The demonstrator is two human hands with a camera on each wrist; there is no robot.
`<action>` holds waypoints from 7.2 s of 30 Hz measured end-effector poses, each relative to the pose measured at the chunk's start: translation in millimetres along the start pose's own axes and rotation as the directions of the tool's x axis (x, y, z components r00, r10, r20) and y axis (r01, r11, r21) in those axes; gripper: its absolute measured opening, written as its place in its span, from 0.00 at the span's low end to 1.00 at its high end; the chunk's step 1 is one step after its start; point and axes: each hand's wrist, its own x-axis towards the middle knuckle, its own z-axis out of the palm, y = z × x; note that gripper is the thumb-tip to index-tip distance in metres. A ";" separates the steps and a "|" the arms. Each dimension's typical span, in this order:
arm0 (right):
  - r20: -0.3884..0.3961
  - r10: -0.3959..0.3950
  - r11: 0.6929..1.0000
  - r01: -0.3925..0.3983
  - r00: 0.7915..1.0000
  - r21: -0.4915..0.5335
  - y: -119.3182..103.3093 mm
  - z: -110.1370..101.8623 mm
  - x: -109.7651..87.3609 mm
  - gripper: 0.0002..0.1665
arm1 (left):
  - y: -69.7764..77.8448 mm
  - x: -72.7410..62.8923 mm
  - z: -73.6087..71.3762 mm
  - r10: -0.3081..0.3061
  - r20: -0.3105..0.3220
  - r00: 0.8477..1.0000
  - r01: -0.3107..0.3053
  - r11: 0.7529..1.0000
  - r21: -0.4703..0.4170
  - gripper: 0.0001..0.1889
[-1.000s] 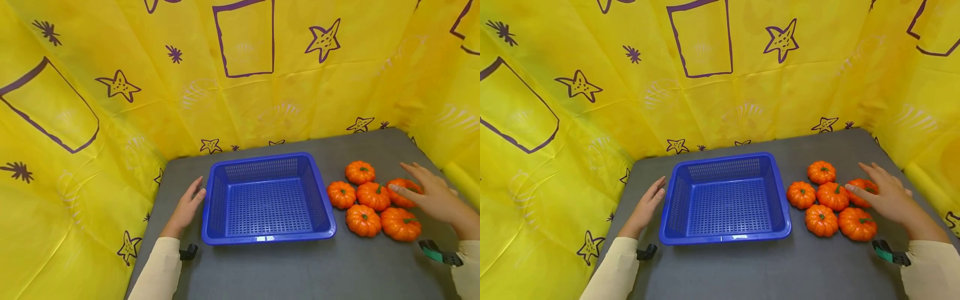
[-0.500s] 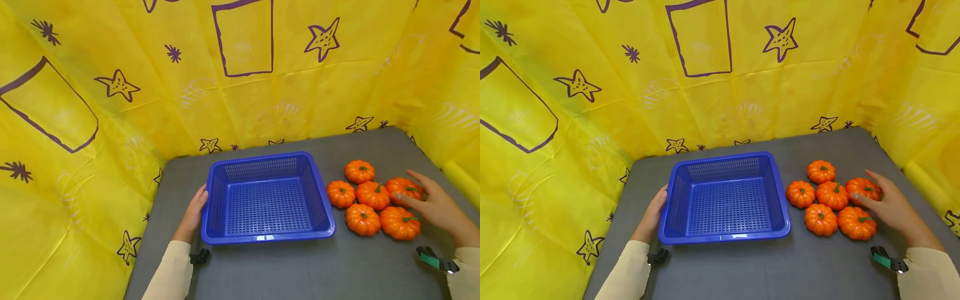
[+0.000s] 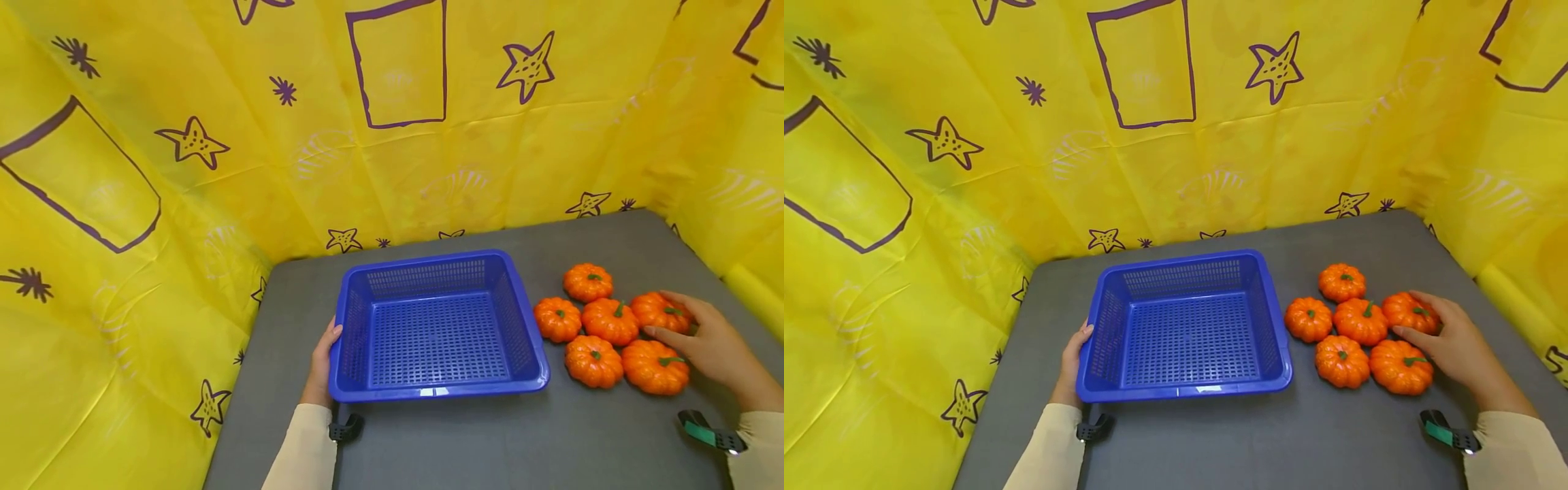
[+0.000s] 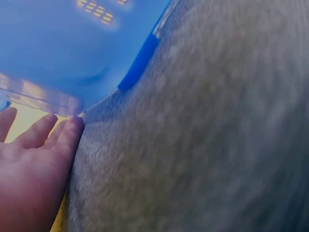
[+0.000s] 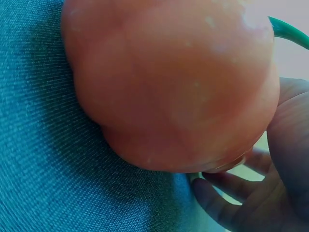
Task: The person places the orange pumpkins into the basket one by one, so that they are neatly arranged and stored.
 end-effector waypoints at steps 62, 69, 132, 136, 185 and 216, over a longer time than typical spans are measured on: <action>-0.097 -0.217 0.971 0.225 0.971 0.077 -137.6 -2.1 40.1 0.46 | -8.6 -7.8 -3.6 -0.067 -0.024 0.997 0.065 0.994 -0.083 0.40; -0.059 -0.289 0.951 0.293 0.956 0.099 -156.3 10.3 48.2 0.48 | -9.4 -6.2 -3.5 -0.068 -0.041 0.997 0.064 0.994 -0.091 0.38; 0.205 -0.526 0.836 0.457 0.825 0.305 -290.0 129.6 96.7 0.42 | -7.9 -4.7 -1.7 -0.077 -0.070 0.995 0.069 0.992 -0.106 0.34; 0.224 -0.512 0.843 0.436 0.829 0.314 -295.8 136.2 99.6 0.42 | -7.2 -4.2 -1.5 -0.073 -0.062 0.995 0.067 0.993 -0.102 0.34; 0.390 -0.383 0.907 0.260 0.837 0.331 -338.4 228.7 145.0 0.47 | -7.6 -4.3 -3.5 -0.084 -0.053 0.995 0.081 0.995 -0.061 0.40; 0.564 -0.314 0.949 0.264 0.764 0.171 -315.6 268.7 144.5 0.42 | -7.2 -6.7 -2.7 -0.110 -0.064 0.992 0.107 0.993 -0.056 0.43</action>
